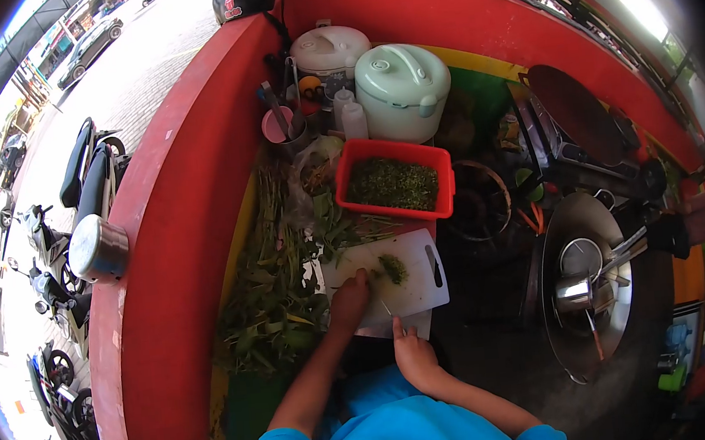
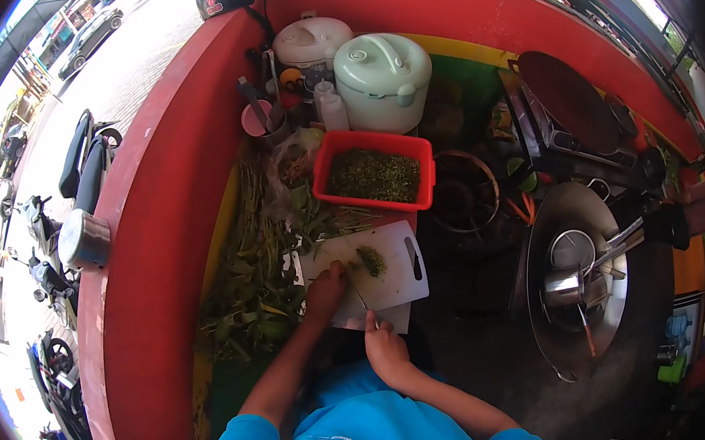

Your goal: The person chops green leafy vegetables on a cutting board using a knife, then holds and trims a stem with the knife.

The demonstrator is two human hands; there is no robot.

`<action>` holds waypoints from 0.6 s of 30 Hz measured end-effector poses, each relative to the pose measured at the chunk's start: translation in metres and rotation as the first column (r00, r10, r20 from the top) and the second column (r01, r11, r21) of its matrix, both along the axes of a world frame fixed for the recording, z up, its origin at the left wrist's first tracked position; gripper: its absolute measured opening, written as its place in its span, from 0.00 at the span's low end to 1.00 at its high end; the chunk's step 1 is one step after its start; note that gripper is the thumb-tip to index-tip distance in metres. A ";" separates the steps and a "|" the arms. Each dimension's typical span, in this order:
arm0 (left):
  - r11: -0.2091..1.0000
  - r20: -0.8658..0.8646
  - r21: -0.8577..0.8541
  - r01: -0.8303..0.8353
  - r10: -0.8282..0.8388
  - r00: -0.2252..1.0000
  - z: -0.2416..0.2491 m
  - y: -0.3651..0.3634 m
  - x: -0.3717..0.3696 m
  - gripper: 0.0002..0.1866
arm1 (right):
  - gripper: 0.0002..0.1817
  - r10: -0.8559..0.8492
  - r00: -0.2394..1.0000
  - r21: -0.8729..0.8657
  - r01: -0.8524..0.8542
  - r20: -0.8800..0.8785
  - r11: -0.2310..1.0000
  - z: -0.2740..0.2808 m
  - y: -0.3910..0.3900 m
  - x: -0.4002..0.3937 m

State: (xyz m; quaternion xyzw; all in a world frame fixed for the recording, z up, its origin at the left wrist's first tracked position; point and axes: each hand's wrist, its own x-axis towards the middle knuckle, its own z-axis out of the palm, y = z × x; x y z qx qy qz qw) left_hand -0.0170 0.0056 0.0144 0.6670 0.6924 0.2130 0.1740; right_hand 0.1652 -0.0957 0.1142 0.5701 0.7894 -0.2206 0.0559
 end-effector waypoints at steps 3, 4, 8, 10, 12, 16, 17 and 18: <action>0.999 0.004 -0.018 0.041 -0.041 0.999 -0.002 -0.001 -0.004 0.09 | 0.35 0.002 0.998 -0.031 -0.004 -0.060 1.000 0.005 0.006 0.004; 1.000 0.009 -0.030 0.007 -0.007 1.000 -0.002 0.001 -0.003 0.09 | 0.36 -0.044 0.997 -0.094 0.037 -0.071 0.995 0.016 0.006 0.005; 0.982 -0.055 0.181 -0.050 0.061 0.997 0.006 0.003 0.001 0.07 | 0.36 -0.096 0.991 -0.212 0.075 -0.090 0.974 0.035 0.002 0.008; 0.983 -0.036 0.162 -0.084 0.091 0.995 0.006 0.004 0.004 0.07 | 0.36 -0.083 0.992 -0.178 0.064 -0.099 0.982 0.029 -0.004 0.009; 0.984 -0.023 0.137 -0.117 0.121 0.992 0.005 0.002 0.006 0.06 | 0.36 -0.069 0.991 -0.149 0.052 -0.111 0.987 0.026 -0.009 0.008; 0.988 -0.028 0.122 -0.097 0.101 0.994 0.008 0.004 0.006 0.07 | 0.35 -0.072 0.994 -0.160 0.058 -0.085 0.985 0.026 -0.007 0.005; 0.989 -0.033 0.116 -0.091 0.096 0.995 0.008 0.003 0.006 0.07 | 0.34 -0.069 0.995 -0.149 0.058 -0.069 0.987 0.026 -0.008 0.005; 0.989 -0.035 0.116 -0.090 0.095 0.995 0.006 0.004 0.007 0.07 | 0.34 -0.070 0.995 -0.149 0.059 -0.071 0.987 0.024 -0.008 0.004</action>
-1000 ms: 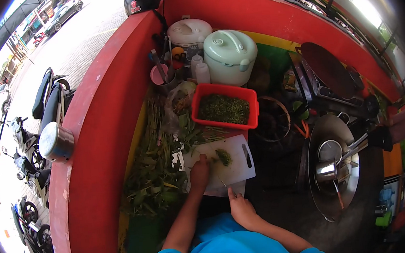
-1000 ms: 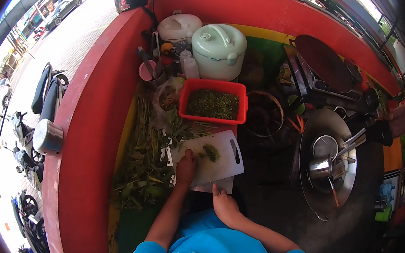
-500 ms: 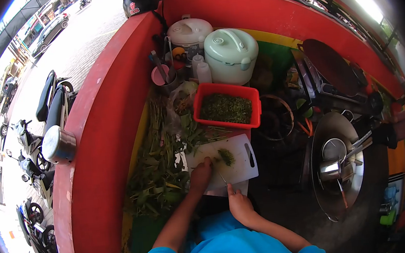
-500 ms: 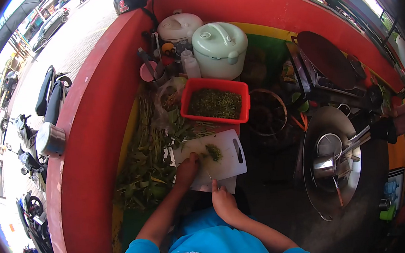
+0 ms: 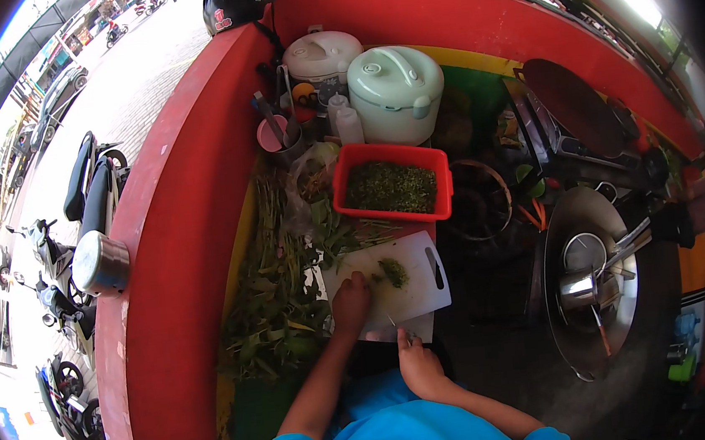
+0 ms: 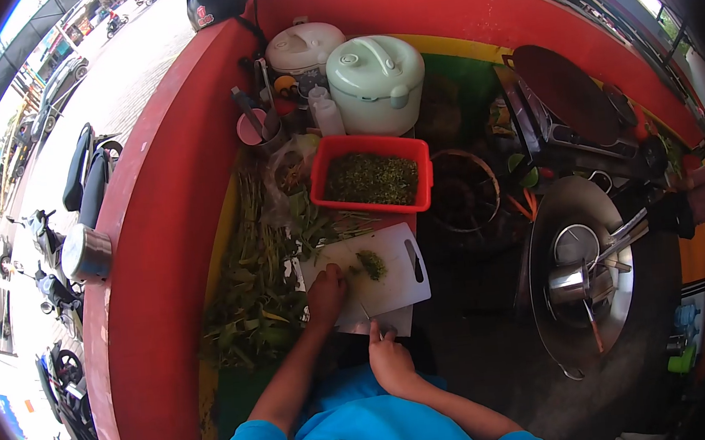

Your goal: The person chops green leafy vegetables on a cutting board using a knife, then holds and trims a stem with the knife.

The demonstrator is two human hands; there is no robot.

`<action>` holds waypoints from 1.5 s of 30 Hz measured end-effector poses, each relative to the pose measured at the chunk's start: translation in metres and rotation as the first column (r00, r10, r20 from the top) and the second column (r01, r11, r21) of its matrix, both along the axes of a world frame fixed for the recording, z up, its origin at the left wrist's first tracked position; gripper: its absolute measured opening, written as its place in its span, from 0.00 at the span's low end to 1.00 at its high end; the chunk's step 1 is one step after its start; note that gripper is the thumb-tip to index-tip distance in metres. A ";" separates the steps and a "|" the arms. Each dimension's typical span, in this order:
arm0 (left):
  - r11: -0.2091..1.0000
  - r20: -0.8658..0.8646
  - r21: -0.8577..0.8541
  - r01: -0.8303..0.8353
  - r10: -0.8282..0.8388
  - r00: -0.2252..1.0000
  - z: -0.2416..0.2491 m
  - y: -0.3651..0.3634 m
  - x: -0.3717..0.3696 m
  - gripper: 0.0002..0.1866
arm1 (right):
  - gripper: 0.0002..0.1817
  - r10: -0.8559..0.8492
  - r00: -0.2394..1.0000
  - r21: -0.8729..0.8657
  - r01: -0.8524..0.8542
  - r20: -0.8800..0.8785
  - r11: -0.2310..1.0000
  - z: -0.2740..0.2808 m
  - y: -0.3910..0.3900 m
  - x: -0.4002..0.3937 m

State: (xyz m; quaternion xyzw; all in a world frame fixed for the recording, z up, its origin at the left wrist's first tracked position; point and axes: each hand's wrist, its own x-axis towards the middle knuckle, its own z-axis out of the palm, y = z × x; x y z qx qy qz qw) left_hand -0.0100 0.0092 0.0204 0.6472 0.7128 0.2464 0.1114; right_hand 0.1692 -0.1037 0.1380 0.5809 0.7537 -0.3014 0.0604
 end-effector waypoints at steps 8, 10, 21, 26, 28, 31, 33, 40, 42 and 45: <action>0.999 0.063 -0.044 0.000 0.003 0.998 -0.009 0.000 -0.002 0.09 | 0.34 0.027 1.000 0.146 -0.025 -0.016 0.989 -0.032 0.016 -0.006; 0.999 0.113 -0.033 -0.007 0.011 0.993 -0.015 0.001 -0.004 0.11 | 0.33 0.021 0.999 0.128 -0.017 -0.035 0.992 -0.034 0.016 0.002; 0.998 0.185 -0.057 -0.015 0.026 0.982 -0.012 -0.001 -0.005 0.16 | 0.29 0.010 0.998 0.051 -0.007 -0.065 0.999 -0.018 -0.002 0.012; 0.997 0.212 -0.065 -0.052 0.064 0.975 -0.011 -0.001 -0.003 0.17 | 0.36 -0.001 1.000 -0.005 0.001 0.012 1.000 -0.025 -0.001 0.003; 0.995 0.240 -0.081 -0.056 0.074 0.968 -0.005 -0.001 -0.003 0.18 | 0.36 -0.003 1.000 -0.004 0.003 0.002 1.000 -0.025 0.009 0.001; 0.989 0.249 -0.128 -0.071 0.102 0.963 0.009 -0.002 0.000 0.20 | 0.38 0.016 1.000 0.014 -0.016 -0.019 1.000 -0.034 0.013 0.005; 0.984 0.228 -0.159 -0.087 0.122 0.966 0.011 -0.002 -0.001 0.21 | 0.38 0.041 0.999 0.032 -0.040 -0.033 0.999 -0.035 0.010 0.007; 0.992 0.155 -0.115 -0.048 0.066 0.986 -0.008 -0.005 -0.002 0.21 | 0.38 0.055 0.998 0.059 -0.053 -0.022 0.997 -0.027 -0.004 0.010; 0.995 0.142 -0.088 -0.038 0.051 0.989 -0.012 -0.006 -0.003 0.20 | 0.37 0.078 0.997 0.084 -0.078 -0.002 0.993 -0.028 -0.004 0.008; 0.994 0.111 -0.099 -0.051 0.062 0.992 -0.011 -0.006 -0.002 0.18 | 0.37 0.071 0.996 0.072 -0.075 0.056 0.995 -0.028 -0.004 0.002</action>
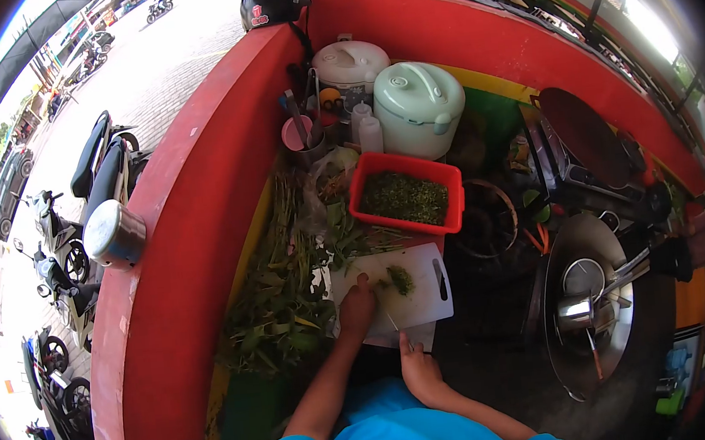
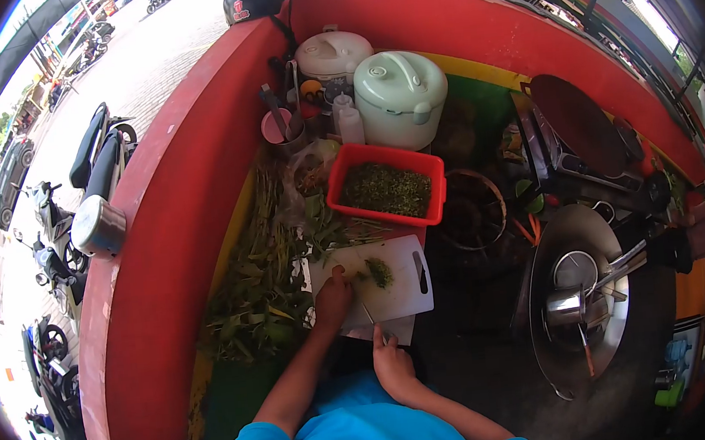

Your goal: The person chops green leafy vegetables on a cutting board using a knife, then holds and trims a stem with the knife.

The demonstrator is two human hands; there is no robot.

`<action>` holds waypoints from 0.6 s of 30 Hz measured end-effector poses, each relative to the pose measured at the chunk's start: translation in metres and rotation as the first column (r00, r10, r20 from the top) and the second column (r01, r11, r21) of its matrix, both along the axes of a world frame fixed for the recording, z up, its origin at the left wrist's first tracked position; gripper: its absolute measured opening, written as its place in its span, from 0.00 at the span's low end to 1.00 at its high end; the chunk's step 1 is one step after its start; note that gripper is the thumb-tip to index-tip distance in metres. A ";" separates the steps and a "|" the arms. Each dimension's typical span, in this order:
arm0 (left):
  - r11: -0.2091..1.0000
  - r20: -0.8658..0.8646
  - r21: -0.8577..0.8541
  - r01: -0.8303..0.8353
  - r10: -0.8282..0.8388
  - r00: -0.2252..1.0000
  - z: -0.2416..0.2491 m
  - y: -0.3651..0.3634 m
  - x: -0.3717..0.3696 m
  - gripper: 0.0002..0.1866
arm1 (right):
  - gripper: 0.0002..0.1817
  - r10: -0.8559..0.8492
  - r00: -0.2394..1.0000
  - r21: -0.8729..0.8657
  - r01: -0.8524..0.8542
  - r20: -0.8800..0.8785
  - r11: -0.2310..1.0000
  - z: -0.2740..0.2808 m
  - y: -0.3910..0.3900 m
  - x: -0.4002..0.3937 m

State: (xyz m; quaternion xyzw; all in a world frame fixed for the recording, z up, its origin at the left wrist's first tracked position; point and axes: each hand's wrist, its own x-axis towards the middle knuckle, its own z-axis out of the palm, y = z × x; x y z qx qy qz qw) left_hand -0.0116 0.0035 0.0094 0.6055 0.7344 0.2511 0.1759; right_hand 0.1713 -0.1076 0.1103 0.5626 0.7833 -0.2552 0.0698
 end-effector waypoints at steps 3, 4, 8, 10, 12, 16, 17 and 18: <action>0.999 -0.054 0.028 0.029 -0.028 0.998 0.001 -0.001 0.000 0.17 | 0.37 -0.007 0.999 0.032 0.005 0.048 0.999 -0.007 0.003 -0.006; 0.998 -0.086 0.013 0.060 -0.059 0.995 0.003 -0.002 -0.001 0.17 | 0.39 -0.023 0.999 -0.006 0.024 0.032 1.000 -0.008 0.006 -0.008; 0.991 -0.125 -0.020 0.133 -0.134 0.983 0.013 -0.007 -0.005 0.15 | 0.41 -0.024 0.999 -0.020 0.023 -0.025 1.000 -0.007 0.014 -0.005; 0.992 -0.090 -0.027 0.121 -0.123 0.988 0.006 -0.008 -0.009 0.16 | 0.41 -0.037 0.998 -0.021 0.036 -0.043 0.999 -0.006 0.010 -0.002; 0.994 -0.052 -0.036 0.107 -0.109 0.993 0.003 -0.008 -0.009 0.17 | 0.41 -0.048 0.997 -0.023 0.047 -0.059 0.999 -0.003 0.007 0.001; 0.998 -0.019 -0.035 0.048 -0.049 0.999 0.003 -0.008 -0.005 0.15 | 0.39 0.008 0.998 -0.033 -0.010 -0.067 0.999 0.005 0.001 0.004; 0.999 -0.005 -0.031 0.035 -0.035 0.999 0.002 -0.007 -0.005 0.14 | 0.39 0.037 0.997 -0.028 -0.039 -0.062 0.999 0.005 0.000 0.003; 0.999 -0.006 -0.031 0.033 -0.033 0.999 0.003 -0.006 -0.006 0.14 | 0.39 0.038 0.997 -0.028 -0.040 -0.063 0.999 0.002 0.000 0.003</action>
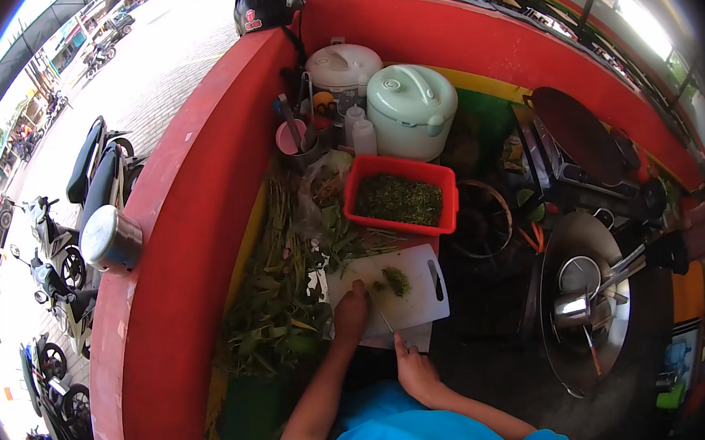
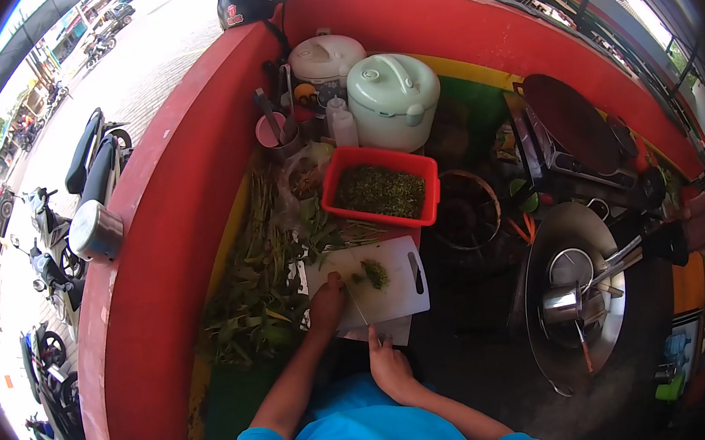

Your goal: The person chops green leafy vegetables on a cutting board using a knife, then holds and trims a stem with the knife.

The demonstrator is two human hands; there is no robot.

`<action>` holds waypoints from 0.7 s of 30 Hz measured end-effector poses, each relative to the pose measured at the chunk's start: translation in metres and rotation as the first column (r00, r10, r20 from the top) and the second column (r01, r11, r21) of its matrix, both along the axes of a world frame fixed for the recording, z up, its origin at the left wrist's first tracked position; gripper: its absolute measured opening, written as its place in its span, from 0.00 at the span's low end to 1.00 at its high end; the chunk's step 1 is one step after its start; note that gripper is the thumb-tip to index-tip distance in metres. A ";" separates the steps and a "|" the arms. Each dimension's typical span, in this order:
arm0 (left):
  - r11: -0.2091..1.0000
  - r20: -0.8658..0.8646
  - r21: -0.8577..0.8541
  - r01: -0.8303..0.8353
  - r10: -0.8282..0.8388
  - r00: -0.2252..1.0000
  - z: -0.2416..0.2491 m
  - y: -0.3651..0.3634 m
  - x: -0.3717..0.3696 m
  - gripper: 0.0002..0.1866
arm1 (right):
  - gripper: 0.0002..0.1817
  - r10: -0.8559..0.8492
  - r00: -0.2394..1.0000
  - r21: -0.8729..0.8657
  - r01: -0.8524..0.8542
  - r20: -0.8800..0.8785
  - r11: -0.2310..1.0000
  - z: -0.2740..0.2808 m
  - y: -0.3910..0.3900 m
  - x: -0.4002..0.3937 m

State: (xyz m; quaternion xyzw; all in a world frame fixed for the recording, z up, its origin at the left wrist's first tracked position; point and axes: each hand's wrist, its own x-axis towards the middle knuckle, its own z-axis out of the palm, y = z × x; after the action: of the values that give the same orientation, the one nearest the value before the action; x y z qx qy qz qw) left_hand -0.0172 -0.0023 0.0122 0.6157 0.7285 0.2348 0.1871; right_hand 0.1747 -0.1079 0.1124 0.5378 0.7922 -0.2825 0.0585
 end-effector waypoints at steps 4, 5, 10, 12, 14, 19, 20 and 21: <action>1.000 0.000 -0.001 -0.026 0.026 1.000 -0.001 -0.001 0.003 0.09 | 0.39 0.007 1.000 0.027 -0.007 0.013 1.000 -0.011 -0.003 0.002; 0.999 -0.013 -0.014 -0.035 0.034 0.999 -0.001 0.002 0.002 0.09 | 0.39 0.011 1.000 0.043 -0.012 0.029 0.999 -0.013 -0.003 0.001; 0.999 0.025 -0.015 -0.049 0.049 0.998 -0.007 0.004 0.002 0.10 | 0.38 -0.008 0.998 0.076 0.003 0.058 0.997 -0.029 0.006 -0.005; 0.998 0.049 -0.029 -0.048 0.050 0.998 -0.001 0.006 0.004 0.12 | 0.38 -0.015 0.999 0.102 0.012 0.033 0.995 -0.034 0.012 -0.004; 0.992 0.037 -0.092 -0.081 0.085 0.996 0.018 0.006 0.006 0.16 | 0.38 -0.013 1.000 0.111 0.015 -0.023 0.994 -0.042 0.017 -0.002; 0.996 0.077 -0.053 -0.075 0.078 0.994 0.010 0.006 0.002 0.19 | 0.36 -0.039 0.997 0.068 0.044 -0.065 0.997 -0.026 0.010 0.011; 0.997 0.091 -0.030 -0.068 0.070 0.993 0.008 0.007 0.001 0.19 | 0.35 -0.040 0.996 0.050 0.044 -0.074 0.998 -0.023 0.009 0.013; 0.997 0.088 -0.031 -0.065 0.068 0.994 0.005 0.008 0.001 0.19 | 0.35 -0.042 0.996 0.048 0.046 -0.076 0.998 -0.025 0.008 0.014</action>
State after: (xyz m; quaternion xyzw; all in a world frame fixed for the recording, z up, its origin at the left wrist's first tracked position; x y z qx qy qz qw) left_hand -0.0160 0.0060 0.0173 0.5772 0.7428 0.2580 0.2202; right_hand 0.1891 -0.1001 0.0874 0.5455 0.7886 -0.2837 0.0091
